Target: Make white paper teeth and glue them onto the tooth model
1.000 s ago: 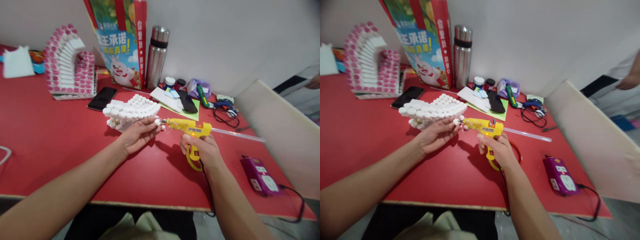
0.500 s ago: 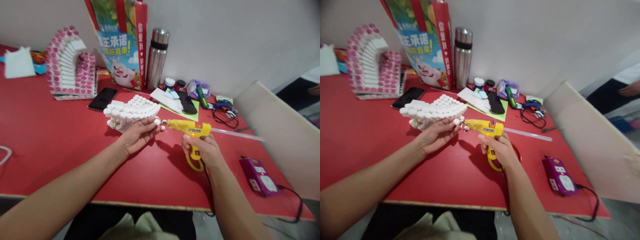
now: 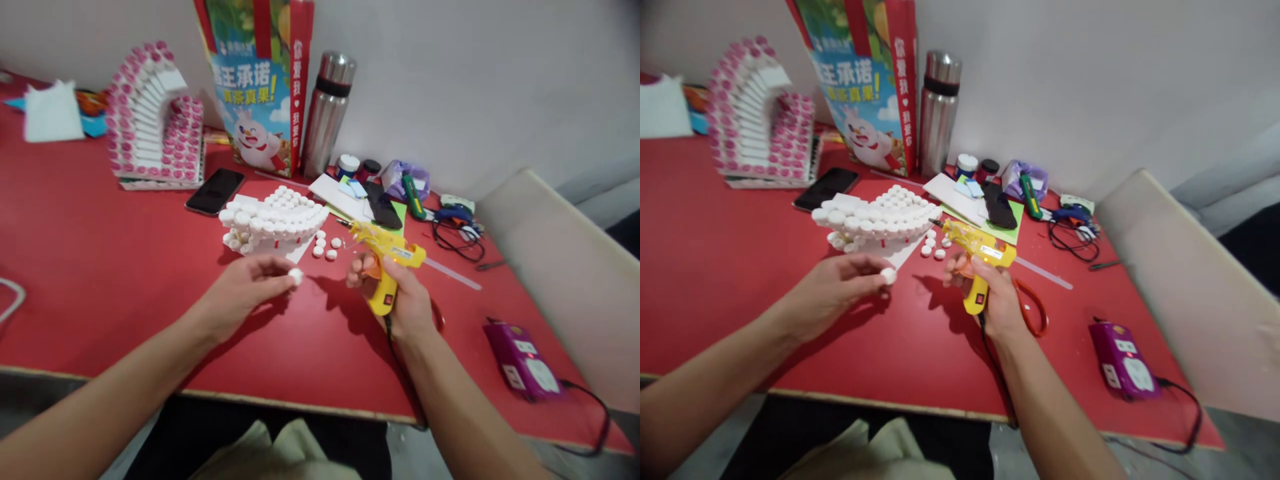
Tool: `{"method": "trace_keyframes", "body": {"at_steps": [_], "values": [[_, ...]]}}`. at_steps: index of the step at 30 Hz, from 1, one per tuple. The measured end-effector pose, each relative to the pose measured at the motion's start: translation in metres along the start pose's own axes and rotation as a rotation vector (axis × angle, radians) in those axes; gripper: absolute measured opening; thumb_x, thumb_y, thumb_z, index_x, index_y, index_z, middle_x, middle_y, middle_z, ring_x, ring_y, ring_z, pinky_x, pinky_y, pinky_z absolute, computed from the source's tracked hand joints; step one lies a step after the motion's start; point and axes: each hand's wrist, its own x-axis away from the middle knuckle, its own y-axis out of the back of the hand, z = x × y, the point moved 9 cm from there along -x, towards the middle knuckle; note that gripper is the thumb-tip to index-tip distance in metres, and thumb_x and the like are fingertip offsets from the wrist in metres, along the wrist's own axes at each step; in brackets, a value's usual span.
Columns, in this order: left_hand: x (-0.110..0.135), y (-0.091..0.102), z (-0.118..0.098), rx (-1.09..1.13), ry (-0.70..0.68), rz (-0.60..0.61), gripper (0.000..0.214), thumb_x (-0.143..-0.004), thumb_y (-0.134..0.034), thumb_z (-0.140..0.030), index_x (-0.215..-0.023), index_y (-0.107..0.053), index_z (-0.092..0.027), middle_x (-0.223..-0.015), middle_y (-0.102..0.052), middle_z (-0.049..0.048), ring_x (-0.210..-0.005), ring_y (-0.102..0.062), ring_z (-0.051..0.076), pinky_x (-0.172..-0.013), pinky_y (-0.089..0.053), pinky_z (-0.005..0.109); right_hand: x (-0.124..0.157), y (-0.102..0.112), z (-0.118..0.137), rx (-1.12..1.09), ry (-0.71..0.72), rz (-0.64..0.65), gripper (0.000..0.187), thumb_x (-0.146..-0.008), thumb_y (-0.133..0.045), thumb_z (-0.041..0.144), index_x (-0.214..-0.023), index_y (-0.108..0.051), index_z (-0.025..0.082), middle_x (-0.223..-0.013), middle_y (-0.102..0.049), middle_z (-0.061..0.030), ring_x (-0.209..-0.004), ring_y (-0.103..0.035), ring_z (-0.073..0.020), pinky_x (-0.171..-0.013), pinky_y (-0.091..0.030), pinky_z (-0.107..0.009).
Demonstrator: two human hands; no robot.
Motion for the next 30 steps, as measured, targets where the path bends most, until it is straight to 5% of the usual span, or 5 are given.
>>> {"method": "trace_keyframes", "body": {"at_steps": [4,7,10,17,30], "values": [[0.034,0.083,-0.022,-0.126,-0.273,-0.463,0.027,-0.079,-0.09,-0.032,-0.101,-0.078,-0.024,-0.095,-0.076,0.0016,-0.079,-0.068,0.012,-0.068,-0.056,0.02,-0.009,-0.018,-0.008,-0.051,-0.064,0.03,0.027,-0.082,-0.077,0.049,-0.081,-0.071,0.023,-0.112,-0.077,-0.0082,-0.107,-0.073,-0.0288,-0.094,-0.06,-0.045],[0.045,0.111,-0.03,-0.04,-0.352,-0.645,0.026,-0.079,-0.09,-0.033,-0.101,-0.078,-0.027,-0.098,-0.076,-0.0026,-0.081,-0.066,0.012,-0.066,-0.056,0.022,-0.027,-0.026,-0.005,-0.048,-0.048,0.042,0.026,-0.081,-0.078,0.048,-0.082,-0.07,0.024,-0.125,-0.075,-0.0075,-0.121,-0.07,-0.0306,-0.099,-0.059,-0.046],[0.039,0.111,-0.033,-0.007,-0.334,-0.647,0.023,-0.081,-0.087,-0.033,-0.102,-0.078,-0.03,-0.101,-0.076,-0.0057,-0.088,-0.067,0.013,-0.068,-0.055,0.021,-0.055,-0.028,-0.001,-0.047,-0.027,0.055,0.025,-0.077,-0.081,0.045,-0.081,-0.069,0.023,-0.128,-0.074,-0.0062,-0.127,-0.066,-0.029,-0.101,-0.059,-0.044],[0.018,0.091,-0.036,-0.046,-0.327,-0.526,0.031,-0.075,-0.09,-0.033,-0.102,-0.077,-0.025,-0.107,-0.077,0.0038,-0.094,-0.072,0.018,-0.068,-0.058,0.023,-0.103,-0.046,0.0,0.092,-0.081,0.281,0.03,-0.076,-0.081,0.049,-0.076,-0.067,0.023,-0.117,-0.075,-0.0103,-0.122,-0.065,-0.0324,-0.087,-0.066,-0.052],[0.011,0.088,-0.037,-0.06,-0.325,-0.485,0.033,-0.072,-0.092,-0.035,-0.097,-0.075,-0.023,-0.098,-0.074,0.0013,-0.086,-0.069,0.015,-0.067,-0.056,0.022,-0.099,-0.063,0.004,0.115,-0.156,0.431,0.03,-0.079,-0.085,0.043,-0.088,-0.069,0.019,-0.126,-0.073,-0.0141,-0.116,-0.07,-0.0348,-0.08,-0.069,-0.055]]}}
